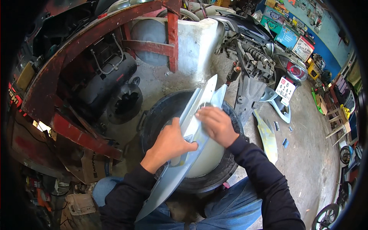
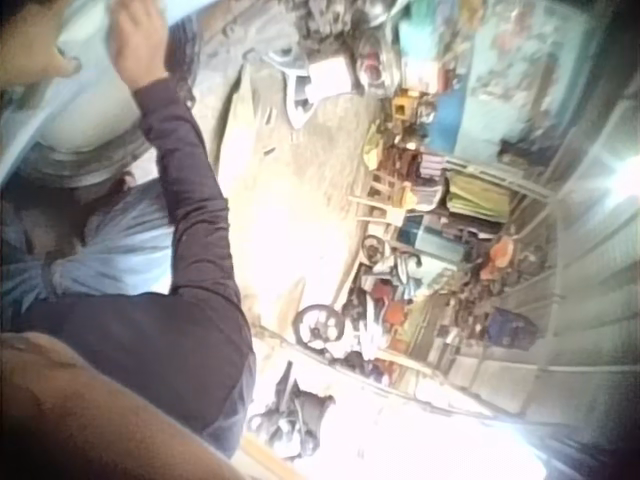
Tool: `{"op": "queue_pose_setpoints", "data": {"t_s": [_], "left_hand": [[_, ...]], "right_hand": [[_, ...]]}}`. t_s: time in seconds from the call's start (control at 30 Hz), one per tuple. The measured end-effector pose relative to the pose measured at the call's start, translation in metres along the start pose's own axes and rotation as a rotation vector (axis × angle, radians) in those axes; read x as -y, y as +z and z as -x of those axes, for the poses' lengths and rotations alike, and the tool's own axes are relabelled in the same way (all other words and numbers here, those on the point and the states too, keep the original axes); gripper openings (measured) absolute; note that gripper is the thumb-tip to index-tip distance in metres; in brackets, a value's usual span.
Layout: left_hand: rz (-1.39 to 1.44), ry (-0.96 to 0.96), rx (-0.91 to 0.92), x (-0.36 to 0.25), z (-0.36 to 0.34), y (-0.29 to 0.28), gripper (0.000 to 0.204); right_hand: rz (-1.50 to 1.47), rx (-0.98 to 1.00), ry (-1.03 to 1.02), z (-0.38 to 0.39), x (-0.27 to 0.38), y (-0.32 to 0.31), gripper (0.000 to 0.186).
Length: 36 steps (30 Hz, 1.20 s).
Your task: The person wet-sands a motorcycle fairing over a basin of water using sandpaper, rubbing the paper along the surfaces of the plastic part.
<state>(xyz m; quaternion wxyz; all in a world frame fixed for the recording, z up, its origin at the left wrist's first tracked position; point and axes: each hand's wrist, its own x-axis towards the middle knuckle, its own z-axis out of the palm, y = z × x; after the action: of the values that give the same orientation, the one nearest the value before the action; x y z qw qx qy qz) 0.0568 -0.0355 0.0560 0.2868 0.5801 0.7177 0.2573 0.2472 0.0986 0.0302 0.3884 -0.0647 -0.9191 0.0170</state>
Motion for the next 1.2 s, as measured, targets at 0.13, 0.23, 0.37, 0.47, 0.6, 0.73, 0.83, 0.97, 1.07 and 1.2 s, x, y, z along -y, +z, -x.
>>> {"op": "queue_pose_setpoints", "data": {"t_s": [0.13, 0.23, 0.37, 0.47, 0.6, 0.73, 0.83, 0.97, 1.07, 1.2], "left_hand": [[0.013, 0.018, 0.031, 0.005, 0.001, 0.003, 0.093], [-0.010, -0.021, -0.004, 0.002, 0.000, 0.001, 0.094], [-0.052, -0.040, 0.008, 0.002, -0.003, 0.001, 0.094], [0.000, 0.001, 0.020, 0.001, 0.001, 0.002, 0.093], [0.006, -0.017, 0.004, 0.011, 0.000, -0.001, 0.092], [-0.007, -0.025, 0.001, 0.001, 0.000, 0.000, 0.092], [-0.034, -0.018, -0.015, 0.000, 0.000, 0.002, 0.092], [0.040, 0.043, 0.001, 0.009, 0.001, 0.004, 0.090], [-0.009, -0.001, -0.010, 0.003, 0.001, -0.001, 0.089], [0.064, 0.023, 0.020, 0.009, -0.001, 0.001, 0.089]], "right_hand": [[-0.071, 0.010, -0.094, 0.011, 0.027, 0.007, 0.043], [-0.122, 0.027, 0.025, 0.003, 0.010, 0.007, 0.043], [-0.093, 0.014, -0.062, 0.009, 0.033, 0.013, 0.038], [-0.032, 0.024, -0.021, 0.003, 0.005, 0.002, 0.039], [-0.050, 0.009, -0.047, 0.006, 0.024, 0.013, 0.048], [-0.036, -0.015, -0.038, 0.002, 0.007, 0.004, 0.046], [0.081, -0.036, 0.011, -0.001, 0.005, 0.006, 0.042], [-0.086, -0.022, -0.124, 0.010, 0.009, 0.012, 0.044], [0.027, 0.011, 0.021, -0.003, 0.004, 0.004, 0.046], [-0.080, 0.054, -0.099, 0.011, 0.030, 0.010, 0.049]]}}
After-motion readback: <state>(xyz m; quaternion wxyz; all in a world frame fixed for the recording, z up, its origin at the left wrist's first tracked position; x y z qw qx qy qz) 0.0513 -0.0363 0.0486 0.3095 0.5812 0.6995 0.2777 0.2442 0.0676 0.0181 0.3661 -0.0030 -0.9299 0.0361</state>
